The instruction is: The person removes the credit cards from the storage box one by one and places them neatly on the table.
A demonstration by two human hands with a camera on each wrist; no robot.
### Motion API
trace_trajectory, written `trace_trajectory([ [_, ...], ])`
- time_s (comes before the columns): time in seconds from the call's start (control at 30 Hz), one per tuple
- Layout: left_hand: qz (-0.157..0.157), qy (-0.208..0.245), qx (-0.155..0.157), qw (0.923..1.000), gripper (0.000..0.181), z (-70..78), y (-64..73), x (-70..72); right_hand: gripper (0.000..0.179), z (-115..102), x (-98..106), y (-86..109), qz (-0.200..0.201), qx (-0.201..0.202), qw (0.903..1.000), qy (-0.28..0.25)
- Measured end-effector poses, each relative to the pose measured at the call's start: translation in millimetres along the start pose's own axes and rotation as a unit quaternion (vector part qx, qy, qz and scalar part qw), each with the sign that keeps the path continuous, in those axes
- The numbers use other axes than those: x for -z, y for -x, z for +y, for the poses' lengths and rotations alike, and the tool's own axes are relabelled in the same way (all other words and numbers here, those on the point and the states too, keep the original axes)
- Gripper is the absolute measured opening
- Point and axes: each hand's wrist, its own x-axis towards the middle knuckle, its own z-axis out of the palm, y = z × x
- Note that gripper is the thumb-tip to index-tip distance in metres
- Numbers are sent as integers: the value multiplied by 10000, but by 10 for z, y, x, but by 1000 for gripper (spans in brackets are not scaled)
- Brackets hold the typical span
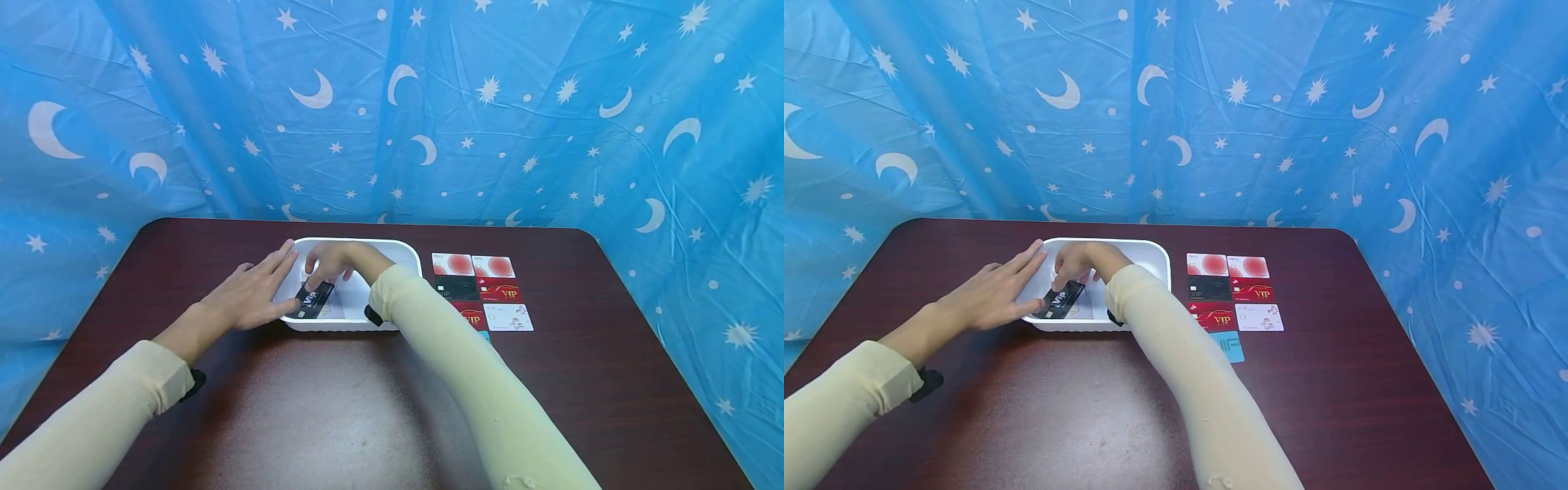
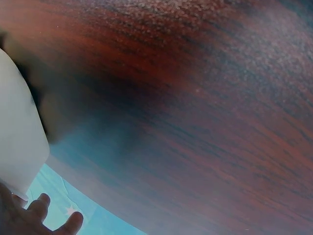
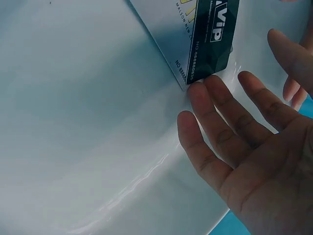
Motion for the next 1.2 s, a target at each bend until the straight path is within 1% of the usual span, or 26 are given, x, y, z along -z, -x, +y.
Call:
trace_trajectory([
  [0.2, -20, -67, -46, 10000, 86, -2, 6, 3, 41, -19, -6, -18, -22, -83, 9999, 74],
  [0.4, -15, -53, -84, 10000, 87, 7, -1, 5, 43, -24, -14, -2, -42, -75, 9999, 99],
  [0.67, -5, -21, -46, 10000, 91, 10, 10, 15, 44, -30, -12, -18, -83, 47, 9995, 295],
  [0.93, 26, -18, -65, 10000, 93, 5, 19, 26, 42, -27, -2, -34, -133, 37, 9997, 222],
  [1.2, 54, -5, -109, 9999, 94, -3, 23, 23, 45, -43, 0, -39, -253, -6, 9995, 206],
])
